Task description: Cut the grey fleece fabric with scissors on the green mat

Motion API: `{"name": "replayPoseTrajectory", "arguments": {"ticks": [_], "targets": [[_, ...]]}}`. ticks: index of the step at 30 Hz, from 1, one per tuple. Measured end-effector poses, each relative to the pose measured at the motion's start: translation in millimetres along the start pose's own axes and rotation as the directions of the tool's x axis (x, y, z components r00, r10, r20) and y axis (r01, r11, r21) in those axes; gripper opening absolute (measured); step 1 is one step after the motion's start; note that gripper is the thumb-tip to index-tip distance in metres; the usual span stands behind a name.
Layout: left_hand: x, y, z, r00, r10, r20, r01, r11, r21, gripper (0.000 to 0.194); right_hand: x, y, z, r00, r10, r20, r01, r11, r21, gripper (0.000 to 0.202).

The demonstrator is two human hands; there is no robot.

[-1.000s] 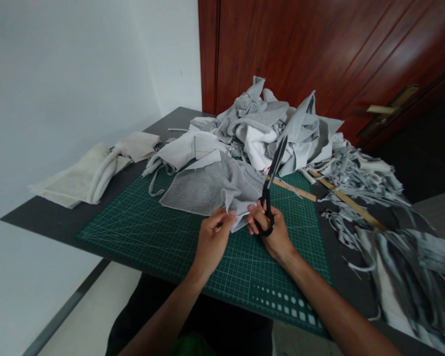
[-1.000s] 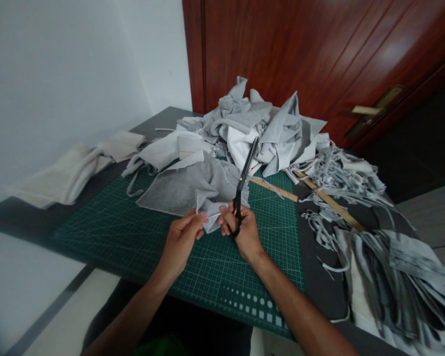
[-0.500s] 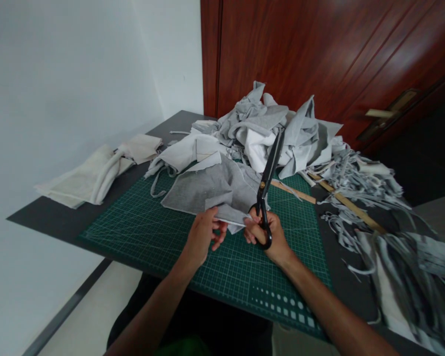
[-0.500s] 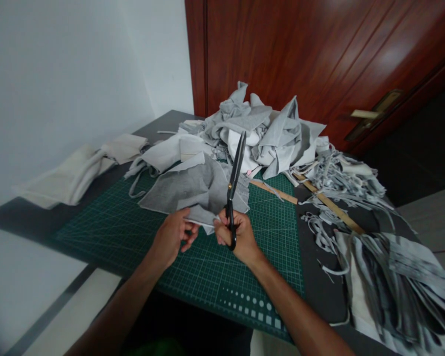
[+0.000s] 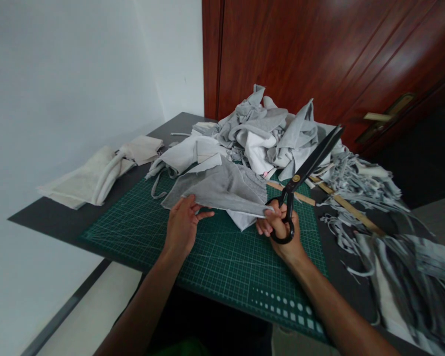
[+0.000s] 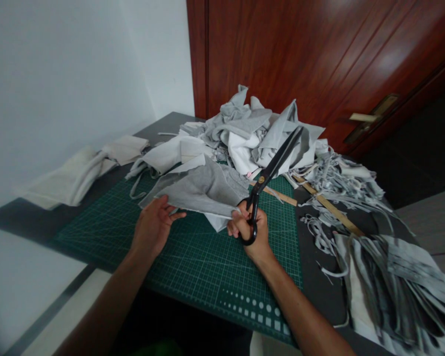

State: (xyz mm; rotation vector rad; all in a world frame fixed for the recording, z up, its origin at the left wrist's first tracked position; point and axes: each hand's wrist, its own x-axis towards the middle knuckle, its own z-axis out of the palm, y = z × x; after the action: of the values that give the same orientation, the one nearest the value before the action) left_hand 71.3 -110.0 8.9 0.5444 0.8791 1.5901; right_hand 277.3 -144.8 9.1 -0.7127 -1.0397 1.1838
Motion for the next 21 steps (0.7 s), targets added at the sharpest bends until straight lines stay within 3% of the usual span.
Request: {"name": "replayPoseTrajectory", "arguments": {"ticks": [3, 7, 14, 18, 21], "targets": [[0.8, 3.3, -2.3, 0.999, 0.034, -0.016, -0.034, 0.999, -0.008, 0.023, 4.1, -1.4, -2.3, 0.999, -0.011, -0.032, 0.010, 1.000, -0.005, 0.039], [-5.5, 2.8, -4.0, 0.995, 0.065, 0.078, -0.067, 0.998, 0.019, 0.023, 7.7, 1.2, -7.3, 0.998, 0.045, -0.040, -0.047, 0.998, -0.037, 0.044], [-15.9, -1.5, -4.7, 0.973, -0.136, 0.185, 0.125, 0.990, 0.068, 0.036, 7.5, 4.1, -10.4, 0.997, 0.074, -0.013, -0.075, 0.994, -0.074, 0.045], [-12.3, 0.9, -7.4, 0.980, -0.154, 0.125, 0.144, 0.986, 0.082, 0.022, 10.9, 4.0, -12.5, 0.998, 0.056, -0.023, -0.057, 0.997, -0.059, 0.043], [-10.8, 0.3, -11.8, 0.956, -0.211, 0.204, 0.170, 0.965, 0.201, 0.030, 14.6, 4.9, -15.5, 0.997, 0.054, -0.051, -0.058, 0.995, -0.076, 0.043]]}}
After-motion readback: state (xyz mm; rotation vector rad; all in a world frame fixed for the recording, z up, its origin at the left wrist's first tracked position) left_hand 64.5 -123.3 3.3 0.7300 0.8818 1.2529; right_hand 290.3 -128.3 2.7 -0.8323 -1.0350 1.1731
